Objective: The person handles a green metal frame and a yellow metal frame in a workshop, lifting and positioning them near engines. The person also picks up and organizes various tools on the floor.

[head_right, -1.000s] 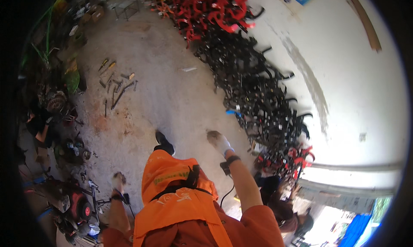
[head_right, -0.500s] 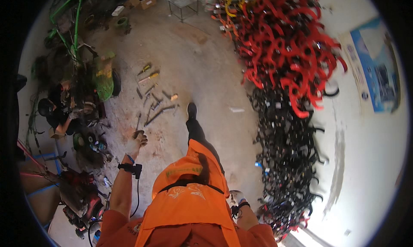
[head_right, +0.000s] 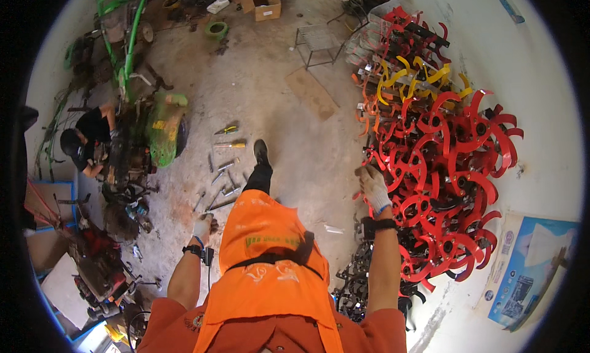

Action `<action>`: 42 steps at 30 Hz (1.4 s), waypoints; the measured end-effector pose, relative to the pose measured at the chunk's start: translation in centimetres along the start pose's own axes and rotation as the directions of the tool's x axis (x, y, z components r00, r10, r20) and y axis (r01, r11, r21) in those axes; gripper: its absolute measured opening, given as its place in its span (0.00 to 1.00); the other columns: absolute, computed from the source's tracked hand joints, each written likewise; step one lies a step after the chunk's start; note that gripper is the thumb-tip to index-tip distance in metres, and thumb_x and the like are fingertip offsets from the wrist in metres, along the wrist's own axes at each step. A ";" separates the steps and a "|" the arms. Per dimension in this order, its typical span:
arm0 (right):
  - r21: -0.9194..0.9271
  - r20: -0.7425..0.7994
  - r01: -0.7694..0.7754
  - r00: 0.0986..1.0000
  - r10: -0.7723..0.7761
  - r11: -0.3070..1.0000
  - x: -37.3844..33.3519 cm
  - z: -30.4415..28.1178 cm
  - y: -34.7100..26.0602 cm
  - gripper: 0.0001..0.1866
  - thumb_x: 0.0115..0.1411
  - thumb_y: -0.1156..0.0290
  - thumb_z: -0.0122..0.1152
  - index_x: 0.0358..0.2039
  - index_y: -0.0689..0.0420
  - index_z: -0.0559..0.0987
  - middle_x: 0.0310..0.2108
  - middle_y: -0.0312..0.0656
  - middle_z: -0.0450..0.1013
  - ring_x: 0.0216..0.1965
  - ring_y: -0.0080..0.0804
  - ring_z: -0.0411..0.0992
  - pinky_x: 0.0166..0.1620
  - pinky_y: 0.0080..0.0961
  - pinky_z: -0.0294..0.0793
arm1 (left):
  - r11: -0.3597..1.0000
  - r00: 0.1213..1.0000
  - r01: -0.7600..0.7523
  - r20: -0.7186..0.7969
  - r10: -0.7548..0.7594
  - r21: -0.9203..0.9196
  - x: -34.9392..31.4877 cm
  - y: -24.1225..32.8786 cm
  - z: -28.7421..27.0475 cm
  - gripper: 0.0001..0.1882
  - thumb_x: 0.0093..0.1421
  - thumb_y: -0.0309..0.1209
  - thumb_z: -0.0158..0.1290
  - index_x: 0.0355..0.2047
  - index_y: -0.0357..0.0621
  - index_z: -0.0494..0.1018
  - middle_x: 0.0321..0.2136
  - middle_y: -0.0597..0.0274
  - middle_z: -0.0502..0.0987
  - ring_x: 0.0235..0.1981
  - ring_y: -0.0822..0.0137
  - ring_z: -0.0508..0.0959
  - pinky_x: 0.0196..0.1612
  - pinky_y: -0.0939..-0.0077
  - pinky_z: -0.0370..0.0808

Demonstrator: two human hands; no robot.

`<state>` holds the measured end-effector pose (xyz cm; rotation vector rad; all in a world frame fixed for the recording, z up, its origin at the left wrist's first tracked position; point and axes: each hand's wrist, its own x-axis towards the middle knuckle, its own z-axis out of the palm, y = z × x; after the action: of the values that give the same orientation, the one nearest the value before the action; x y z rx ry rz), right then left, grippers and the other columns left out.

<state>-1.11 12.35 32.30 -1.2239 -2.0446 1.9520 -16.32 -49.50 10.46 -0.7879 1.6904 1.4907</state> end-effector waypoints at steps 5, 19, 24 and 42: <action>-0.614 0.111 0.088 0.994 -0.024 0.784 9.3 3.0 0.3 0.19 0.74 0.59 0.55 0.51 0.58 0.85 0.33 0.43 0.80 0.30 0.35 0.78 0.29 0.38 0.84 | 0.981 0.980 0.196 0.037 -0.196 0.006 6.0 2.6 4.4 0.06 0.75 0.35 0.51 0.43 0.48 0.71 0.21 0.66 0.72 0.17 0.68 0.73 0.20 0.70 0.72; -0.048 -0.206 -0.701 0.704 0.679 0.712 21.5 5.9 -0.7 0.11 0.68 0.64 0.62 0.32 0.58 0.79 0.24 0.38 0.74 0.23 0.31 0.73 0.28 0.31 0.74 | 0.913 0.910 -0.407 -0.066 0.409 0.043 19.7 49.2 17.5 0.16 0.77 0.38 0.56 0.53 0.39 0.78 0.32 0.65 0.81 0.29 0.72 0.77 0.33 0.74 0.75; -0.020 -0.036 -0.529 0.848 0.528 0.848 37.0 4.5 -8.8 0.10 0.70 0.74 0.66 0.49 0.64 0.84 0.34 0.41 0.81 0.26 0.29 0.74 0.29 0.27 0.76 | 0.926 0.917 -0.373 -0.173 0.359 -0.059 22.5 51.0 18.0 0.18 0.76 0.37 0.55 0.58 0.38 0.79 0.38 0.61 0.83 0.33 0.71 0.79 0.37 0.72 0.78; -0.629 0.260 -0.100 0.907 0.330 0.771 82.5 13.7 -41.1 0.23 0.71 0.55 0.64 0.49 0.65 0.85 0.35 0.42 0.83 0.32 0.29 0.80 0.36 0.31 0.81 | 0.910 0.937 0.078 -0.282 -0.206 -0.407 23.1 51.6 38.1 0.09 0.76 0.36 0.54 0.45 0.45 0.78 0.27 0.66 0.78 0.22 0.70 0.78 0.25 0.72 0.76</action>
<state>-85.00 52.70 27.00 -1.3231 -3.0193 1.7542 -66.82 -4.10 16.77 -1.4064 1.5289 1.6885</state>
